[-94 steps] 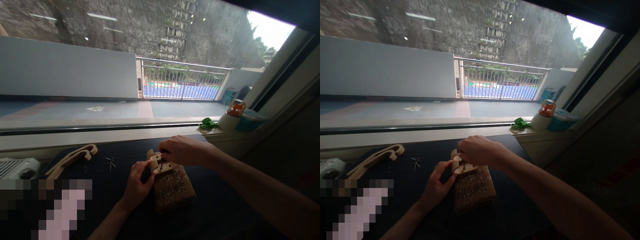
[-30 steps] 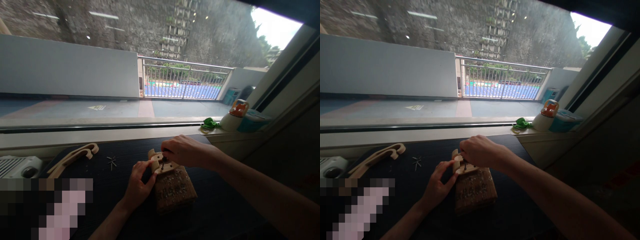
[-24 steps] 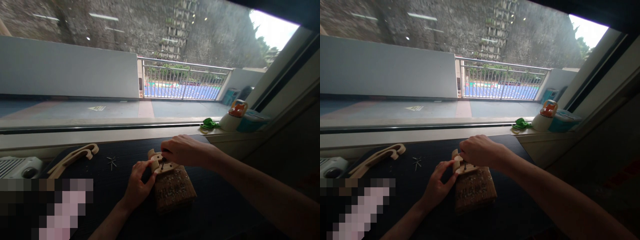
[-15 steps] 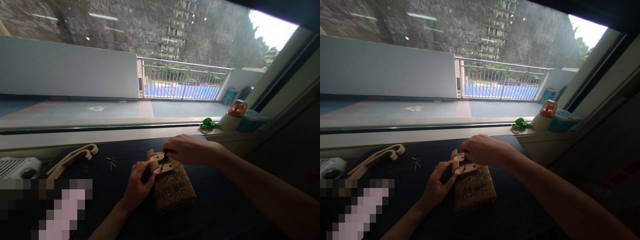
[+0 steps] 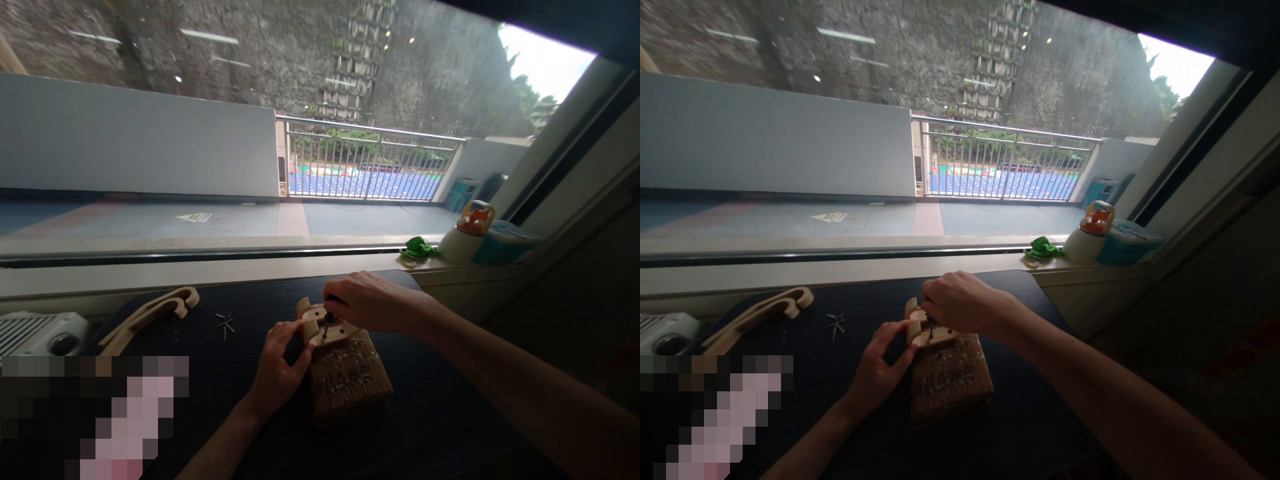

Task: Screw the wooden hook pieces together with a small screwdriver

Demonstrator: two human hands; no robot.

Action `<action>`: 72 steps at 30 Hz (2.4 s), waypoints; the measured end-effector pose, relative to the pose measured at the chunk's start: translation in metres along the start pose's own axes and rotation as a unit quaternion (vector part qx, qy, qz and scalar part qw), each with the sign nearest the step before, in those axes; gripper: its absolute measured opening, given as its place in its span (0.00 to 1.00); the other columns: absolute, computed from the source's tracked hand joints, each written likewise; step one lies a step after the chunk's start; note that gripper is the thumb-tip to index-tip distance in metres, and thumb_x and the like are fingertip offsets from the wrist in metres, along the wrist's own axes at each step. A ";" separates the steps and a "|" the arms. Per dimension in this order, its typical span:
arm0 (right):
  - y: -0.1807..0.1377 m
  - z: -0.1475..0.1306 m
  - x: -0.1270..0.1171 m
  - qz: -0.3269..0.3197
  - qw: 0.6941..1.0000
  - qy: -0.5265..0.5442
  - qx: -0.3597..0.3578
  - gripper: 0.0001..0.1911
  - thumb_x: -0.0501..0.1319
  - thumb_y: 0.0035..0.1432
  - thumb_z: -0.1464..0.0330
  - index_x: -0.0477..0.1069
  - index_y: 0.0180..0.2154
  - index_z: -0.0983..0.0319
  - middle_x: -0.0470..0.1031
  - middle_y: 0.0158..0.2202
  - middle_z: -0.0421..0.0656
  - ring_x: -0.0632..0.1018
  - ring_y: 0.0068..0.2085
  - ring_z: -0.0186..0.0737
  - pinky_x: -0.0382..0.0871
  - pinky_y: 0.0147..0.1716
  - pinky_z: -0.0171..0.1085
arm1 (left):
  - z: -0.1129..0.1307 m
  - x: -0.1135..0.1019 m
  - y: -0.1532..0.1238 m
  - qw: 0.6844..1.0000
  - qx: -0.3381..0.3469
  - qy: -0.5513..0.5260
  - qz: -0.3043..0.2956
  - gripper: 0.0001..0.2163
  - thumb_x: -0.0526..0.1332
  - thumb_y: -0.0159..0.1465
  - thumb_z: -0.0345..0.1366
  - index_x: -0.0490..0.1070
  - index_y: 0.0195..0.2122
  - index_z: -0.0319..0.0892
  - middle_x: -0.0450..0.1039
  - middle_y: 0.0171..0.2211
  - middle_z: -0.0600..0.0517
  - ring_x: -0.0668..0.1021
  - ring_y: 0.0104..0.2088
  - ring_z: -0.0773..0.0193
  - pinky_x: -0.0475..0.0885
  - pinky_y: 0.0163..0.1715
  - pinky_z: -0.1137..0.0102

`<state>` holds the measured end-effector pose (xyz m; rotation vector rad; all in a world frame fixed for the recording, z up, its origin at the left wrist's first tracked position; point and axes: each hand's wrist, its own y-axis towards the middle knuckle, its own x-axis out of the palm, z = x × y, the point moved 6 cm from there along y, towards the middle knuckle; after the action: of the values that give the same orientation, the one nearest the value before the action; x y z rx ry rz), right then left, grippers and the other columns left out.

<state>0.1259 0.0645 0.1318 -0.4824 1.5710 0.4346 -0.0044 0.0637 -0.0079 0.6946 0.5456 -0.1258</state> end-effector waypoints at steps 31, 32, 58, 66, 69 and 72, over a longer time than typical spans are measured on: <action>-0.008 -0.022 0.011 0.027 0.989 -0.022 0.147 0.15 0.51 0.57 0.61 0.72 0.38 0.61 0.76 0.33 0.45 0.75 0.33 0.40 0.55 0.26 0.33 | -0.008 0.004 -0.003 0.983 -0.086 -0.164 0.004 0.13 0.60 0.56 0.37 0.69 0.42 0.40 0.73 0.36 0.49 0.75 0.38 0.60 0.71 0.42 0.63; -0.010 -0.023 0.010 0.026 0.990 -0.020 0.136 0.14 0.52 0.56 0.61 0.72 0.38 0.60 0.76 0.32 0.44 0.74 0.33 0.39 0.55 0.26 0.33 | -0.008 0.004 -0.003 0.982 -0.087 -0.166 0.005 0.13 0.60 0.56 0.38 0.70 0.41 0.39 0.73 0.36 0.49 0.75 0.38 0.60 0.71 0.42 0.63; -0.010 0.014 0.010 0.013 0.996 0.037 0.075 0.13 0.52 0.56 0.61 0.72 0.37 0.58 0.76 0.30 0.41 0.73 0.30 0.37 0.53 0.25 0.33 | -0.019 0.011 -0.003 0.979 -0.133 -0.148 -0.034 0.16 0.60 0.55 0.41 0.69 0.44 0.42 0.71 0.43 0.47 0.74 0.46 0.55 0.69 0.48 0.60; 0.005 0.011 0.012 -0.016 0.998 0.066 -0.003 0.11 0.53 0.54 0.65 0.72 0.35 0.59 0.75 0.30 0.41 0.73 0.31 0.36 0.55 0.27 0.32 | -0.014 0.015 0.001 0.985 -0.112 -0.113 -0.068 0.13 0.58 0.55 0.33 0.69 0.43 0.44 0.67 0.46 0.49 0.71 0.49 0.59 0.67 0.51 0.64; 0.005 0.011 0.013 -0.017 0.997 0.076 -0.003 0.10 0.53 0.55 0.65 0.70 0.36 0.60 0.75 0.30 0.40 0.72 0.30 0.35 0.54 0.26 0.32 | -0.009 0.015 0.002 0.985 -0.119 -0.100 -0.079 0.08 0.57 0.56 0.33 0.70 0.37 0.43 0.68 0.43 0.50 0.72 0.46 0.60 0.68 0.48 0.67; 0.000 0.007 0.014 -0.033 0.997 0.069 -0.020 0.09 0.53 0.55 0.66 0.69 0.35 0.60 0.74 0.29 0.39 0.71 0.30 0.34 0.53 0.26 0.32 | -0.004 0.014 -0.001 0.987 -0.118 -0.082 -0.076 0.06 0.58 0.54 0.32 0.69 0.33 0.42 0.68 0.39 0.50 0.73 0.42 0.60 0.70 0.44 0.68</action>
<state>0.1310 0.0672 0.1176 -0.6033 1.6771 0.3894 0.0056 0.0662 -0.0182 0.4080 0.4462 -0.2536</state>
